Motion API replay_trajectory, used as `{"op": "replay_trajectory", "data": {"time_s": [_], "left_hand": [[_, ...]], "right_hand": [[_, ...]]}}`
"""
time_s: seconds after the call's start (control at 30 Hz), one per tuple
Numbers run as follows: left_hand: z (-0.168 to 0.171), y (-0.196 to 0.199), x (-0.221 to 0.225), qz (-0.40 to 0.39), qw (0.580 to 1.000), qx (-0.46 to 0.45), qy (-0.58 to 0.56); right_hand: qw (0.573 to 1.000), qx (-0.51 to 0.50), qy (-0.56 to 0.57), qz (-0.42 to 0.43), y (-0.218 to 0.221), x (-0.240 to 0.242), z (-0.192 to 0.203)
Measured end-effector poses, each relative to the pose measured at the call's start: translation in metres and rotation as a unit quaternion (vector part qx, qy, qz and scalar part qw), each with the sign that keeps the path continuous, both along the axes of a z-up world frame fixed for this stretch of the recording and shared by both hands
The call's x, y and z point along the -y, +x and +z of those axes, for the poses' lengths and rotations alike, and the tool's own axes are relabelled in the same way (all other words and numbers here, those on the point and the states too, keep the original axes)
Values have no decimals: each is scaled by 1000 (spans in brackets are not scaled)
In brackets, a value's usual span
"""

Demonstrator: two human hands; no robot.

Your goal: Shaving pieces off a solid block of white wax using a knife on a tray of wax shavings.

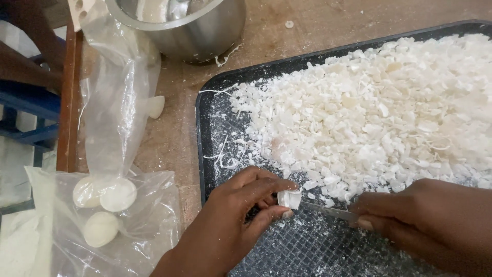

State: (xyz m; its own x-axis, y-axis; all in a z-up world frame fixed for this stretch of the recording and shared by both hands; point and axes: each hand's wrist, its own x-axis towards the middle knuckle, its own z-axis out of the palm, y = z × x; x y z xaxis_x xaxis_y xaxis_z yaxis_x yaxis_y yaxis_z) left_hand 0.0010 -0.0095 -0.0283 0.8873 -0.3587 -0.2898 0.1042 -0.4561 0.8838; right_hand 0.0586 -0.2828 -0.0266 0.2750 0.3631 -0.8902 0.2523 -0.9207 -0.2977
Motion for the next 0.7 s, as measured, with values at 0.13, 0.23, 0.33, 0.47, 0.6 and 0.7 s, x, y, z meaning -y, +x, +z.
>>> {"op": "replay_trajectory", "data": {"time_s": [0.13,0.23,0.33,0.47,0.6,0.7], "left_hand": [[3,2,0,-9,1000,-13,12],[4,3,2,-3,999,39,19],[4,3,0,-15,998,36,46],[4,3,3,-40,993,77,76],[-1,2,4,-46,981,169,83],[0,6,6,-50,983,142,109]], "right_hand": [[995,53,85,26,-5,16,-20],[998,30,-12,49,-3,-9,7],[998,46,8,43,-6,-4,0],[997,49,18,49,-8,-6,4],[996,49,36,73,-9,-7,5],[990,61,100,80,-13,4,-8]]}}
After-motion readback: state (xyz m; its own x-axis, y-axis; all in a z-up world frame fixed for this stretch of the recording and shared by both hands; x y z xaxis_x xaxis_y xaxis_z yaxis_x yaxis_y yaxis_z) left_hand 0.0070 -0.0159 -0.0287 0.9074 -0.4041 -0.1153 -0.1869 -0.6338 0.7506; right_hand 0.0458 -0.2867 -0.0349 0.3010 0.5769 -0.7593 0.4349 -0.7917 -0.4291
